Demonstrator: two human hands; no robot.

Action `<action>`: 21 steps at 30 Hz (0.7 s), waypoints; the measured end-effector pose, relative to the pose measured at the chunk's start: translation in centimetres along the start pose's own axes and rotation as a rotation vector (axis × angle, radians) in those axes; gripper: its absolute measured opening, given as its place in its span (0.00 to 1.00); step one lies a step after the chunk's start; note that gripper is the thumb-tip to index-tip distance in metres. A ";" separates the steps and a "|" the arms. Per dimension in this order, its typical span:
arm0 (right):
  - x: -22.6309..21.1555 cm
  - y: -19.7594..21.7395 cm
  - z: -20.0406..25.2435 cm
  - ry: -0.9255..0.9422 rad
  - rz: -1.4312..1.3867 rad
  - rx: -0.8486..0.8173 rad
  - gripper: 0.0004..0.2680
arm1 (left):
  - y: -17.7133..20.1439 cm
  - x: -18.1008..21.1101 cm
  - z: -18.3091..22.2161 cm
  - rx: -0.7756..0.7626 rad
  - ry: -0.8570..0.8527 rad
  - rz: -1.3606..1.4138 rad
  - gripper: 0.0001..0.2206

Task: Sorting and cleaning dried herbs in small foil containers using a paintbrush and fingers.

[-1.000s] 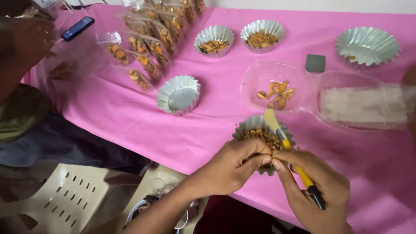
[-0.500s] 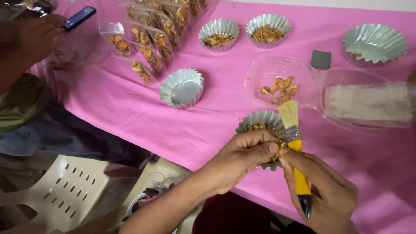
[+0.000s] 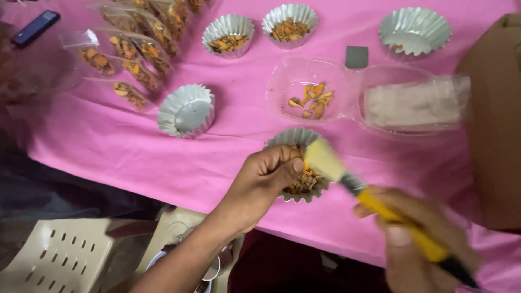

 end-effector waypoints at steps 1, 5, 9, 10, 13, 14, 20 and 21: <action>0.6 -0.1 0.1 -0.048 0.053 -0.094 0.12 | 0.0 -0.3 -0.2 0.016 -0.005 0.021 0.09; 1.3 0.2 0.6 -0.006 -0.082 -0.057 0.10 | -0.5 0.1 -0.6 0.023 -0.009 0.031 0.12; 2.1 0.7 0.1 -0.048 -0.102 -0.055 0.12 | -1.0 -0.1 -0.7 -0.006 -0.014 0.031 0.08; 2.8 0.4 -0.3 0.021 -0.035 -0.231 0.14 | -1.2 0.0 -0.9 -0.024 -0.004 0.069 0.08; 2.9 -0.7 -0.7 0.175 -0.147 -0.160 0.11 | -0.2 1.1 -2.1 0.003 -0.103 -0.153 0.08; 3.4 -0.9 -0.7 0.178 -0.148 -0.158 0.11 | 0.0 1.7 -3.6 0.002 -0.105 -0.154 0.08; 5.6 -1.6 -0.4 0.221 -0.239 0.073 0.10 | 1.9 3.5 -13.3 0.114 -0.478 -0.843 0.09; 5.7 -1.6 -0.4 0.245 -0.251 0.100 0.11 | 1.8 3.1 -14.4 0.035 -0.409 -0.805 0.07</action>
Point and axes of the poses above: each hand's wrist, its own z-axis away from the middle knuckle, its own y-axis out of the back of the hand, x = y × z, the point moved 4 cm from there along -z, towards the middle knuckle, and after that the axes turned 7 degrees about x, right-handed, at the moved point
